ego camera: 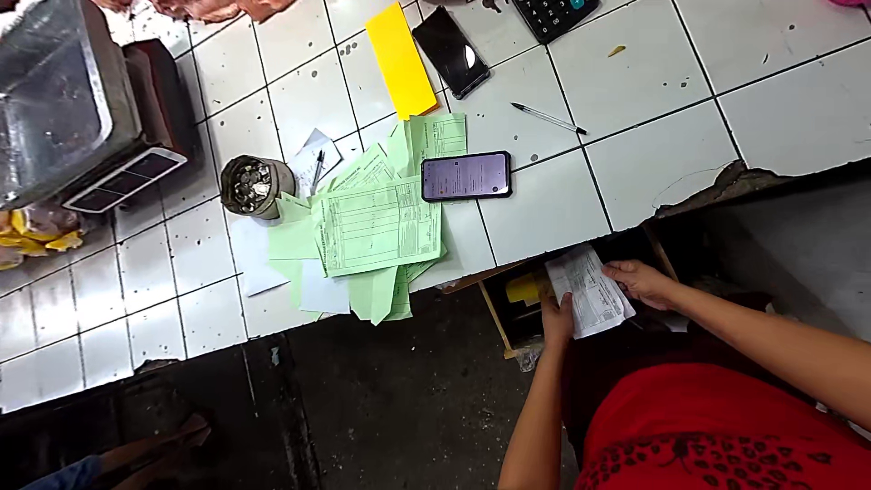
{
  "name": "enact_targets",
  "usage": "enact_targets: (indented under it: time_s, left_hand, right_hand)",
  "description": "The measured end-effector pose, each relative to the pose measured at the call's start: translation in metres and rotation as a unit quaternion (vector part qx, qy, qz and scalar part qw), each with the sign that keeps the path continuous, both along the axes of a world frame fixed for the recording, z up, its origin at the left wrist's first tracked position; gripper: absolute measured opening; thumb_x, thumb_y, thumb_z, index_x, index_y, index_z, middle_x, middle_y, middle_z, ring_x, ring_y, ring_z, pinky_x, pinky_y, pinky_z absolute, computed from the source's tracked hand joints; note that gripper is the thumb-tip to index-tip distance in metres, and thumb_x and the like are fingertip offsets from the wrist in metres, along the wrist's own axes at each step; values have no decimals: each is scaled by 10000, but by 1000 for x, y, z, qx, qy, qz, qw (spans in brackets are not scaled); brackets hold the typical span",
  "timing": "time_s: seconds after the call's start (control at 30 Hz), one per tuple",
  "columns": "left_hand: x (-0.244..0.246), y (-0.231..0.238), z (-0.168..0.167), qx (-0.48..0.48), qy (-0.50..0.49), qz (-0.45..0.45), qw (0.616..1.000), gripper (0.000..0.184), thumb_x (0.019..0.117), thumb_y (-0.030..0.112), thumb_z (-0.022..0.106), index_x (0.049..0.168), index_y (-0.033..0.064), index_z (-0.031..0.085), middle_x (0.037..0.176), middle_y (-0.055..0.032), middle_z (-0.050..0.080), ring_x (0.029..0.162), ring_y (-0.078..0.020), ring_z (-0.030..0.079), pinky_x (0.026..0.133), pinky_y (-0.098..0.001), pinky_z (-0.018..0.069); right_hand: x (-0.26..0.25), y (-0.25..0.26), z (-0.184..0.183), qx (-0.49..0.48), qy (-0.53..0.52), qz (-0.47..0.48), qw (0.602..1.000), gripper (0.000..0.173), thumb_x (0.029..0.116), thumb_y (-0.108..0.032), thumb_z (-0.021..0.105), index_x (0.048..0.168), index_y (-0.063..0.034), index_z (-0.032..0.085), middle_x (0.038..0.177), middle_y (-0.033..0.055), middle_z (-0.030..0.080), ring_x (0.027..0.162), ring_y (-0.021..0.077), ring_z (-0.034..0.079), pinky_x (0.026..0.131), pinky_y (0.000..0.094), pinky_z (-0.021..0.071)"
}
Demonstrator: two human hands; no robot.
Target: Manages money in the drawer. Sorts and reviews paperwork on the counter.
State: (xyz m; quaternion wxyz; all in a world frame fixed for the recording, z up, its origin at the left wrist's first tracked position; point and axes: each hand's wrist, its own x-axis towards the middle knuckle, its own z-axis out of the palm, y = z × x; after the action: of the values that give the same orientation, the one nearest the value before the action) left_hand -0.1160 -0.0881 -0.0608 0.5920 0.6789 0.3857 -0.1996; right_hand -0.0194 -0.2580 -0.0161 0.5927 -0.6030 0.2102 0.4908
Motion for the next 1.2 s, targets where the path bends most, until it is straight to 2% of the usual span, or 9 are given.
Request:
enact_targets:
  time_s: [0.07, 0.13, 0.23, 0.37, 0.43, 0.5, 1.0, 1.1, 1.2]
  left_hand:
    - [-4, -4, 2, 89, -38, -96, 991, 867, 980, 251, 675, 1575, -101, 152, 1491, -378, 399, 1373, -464, 457, 1142, -544, 391]
    - [-2, -12, 14, -18, -67, -137, 988, 864, 1007, 308, 593, 1583, -111, 104, 1618, -370, 181, 1516, -436, 253, 1240, -508, 243]
    - [5, -29, 23, -207, -57, -107, 971, 1037, 892, 136, 728, 1581, -75, -17, 1510, -325, 391, 1329, -272, 527, 1116, -379, 446]
    - [1, -22, 22, -238, 50, 45, 969, 431, 1068, 29, 436, 1479, -47, 328, 1195, -186, 618, 979, -176, 664, 883, -359, 563]
    - [-8, -2, 10, -258, 66, 136, 954, 411, 1094, 63, 360, 1498, -7, 325, 1219, -183, 612, 999, -202, 659, 891, -391, 562]
    - [-18, 22, 0, -266, 72, 192, 942, 390, 1104, 97, 338, 1488, 34, 326, 1194, -164, 623, 993, -210, 663, 869, -403, 568]
    - [-33, 36, -4, -338, 73, 293, 891, 353, 1123, 288, 283, 1287, 68, 504, 1022, -126, 709, 908, -221, 722, 788, -395, 609]
    - [-30, 19, 8, -349, -1, 210, 913, 460, 1126, 350, 211, 1433, 85, 428, 1226, -97, 670, 1092, -180, 675, 931, -375, 566]
    - [-25, -5, 16, -372, -81, -10, 925, 828, 1025, 631, 148, 1645, 95, 34, 1693, -148, 181, 1516, -239, 307, 1159, -465, 380]
  right_hand:
    - [-3, 1, 0, -28, -6, 5, 1000, 235, 1087, -110, 505, 1226, 62, 582, 964, 100, 649, 774, 92, 637, 727, 268, 546]
    - [-6, 3, -3, -16, 13, -4, 1000, 223, 1083, -117, 517, 1229, 43, 570, 964, 86, 648, 774, 89, 649, 722, 265, 558]
    - [-14, 8, -8, 21, 36, -2, 999, 191, 1086, -132, 512, 1193, 16, 568, 892, 33, 634, 727, 64, 634, 692, 248, 551]
    - [-14, -4, -22, -63, -5, 58, 996, 311, 1106, -174, 478, 1304, 58, 539, 1127, 185, 625, 938, 192, 646, 834, 357, 549]
    - [-11, -25, -36, -148, -49, 89, 984, 397, 1107, -180, 461, 1388, 95, 516, 1351, 305, 571, 1234, 364, 589, 1057, 505, 469]
    - [-7, -49, -45, -222, -78, 112, 965, 419, 1113, -196, 436, 1405, 98, 501, 1400, 328, 539, 1330, 420, 522, 1122, 547, 401]
    - [-26, -76, -57, -206, -77, 49, 974, 393, 1121, -201, 430, 1359, 102, 507, 1310, 314, 567, 1190, 364, 586, 1016, 503, 468]
    - [-30, -63, -51, -142, -88, 42, 985, 380, 1114, -204, 428, 1317, 101, 526, 1249, 303, 584, 1107, 339, 615, 955, 487, 507]
    - [-37, -35, -37, -57, -97, 77, 991, 422, 1102, -237, 434, 1359, 93, 488, 1227, 291, 604, 1091, 324, 635, 952, 488, 524]
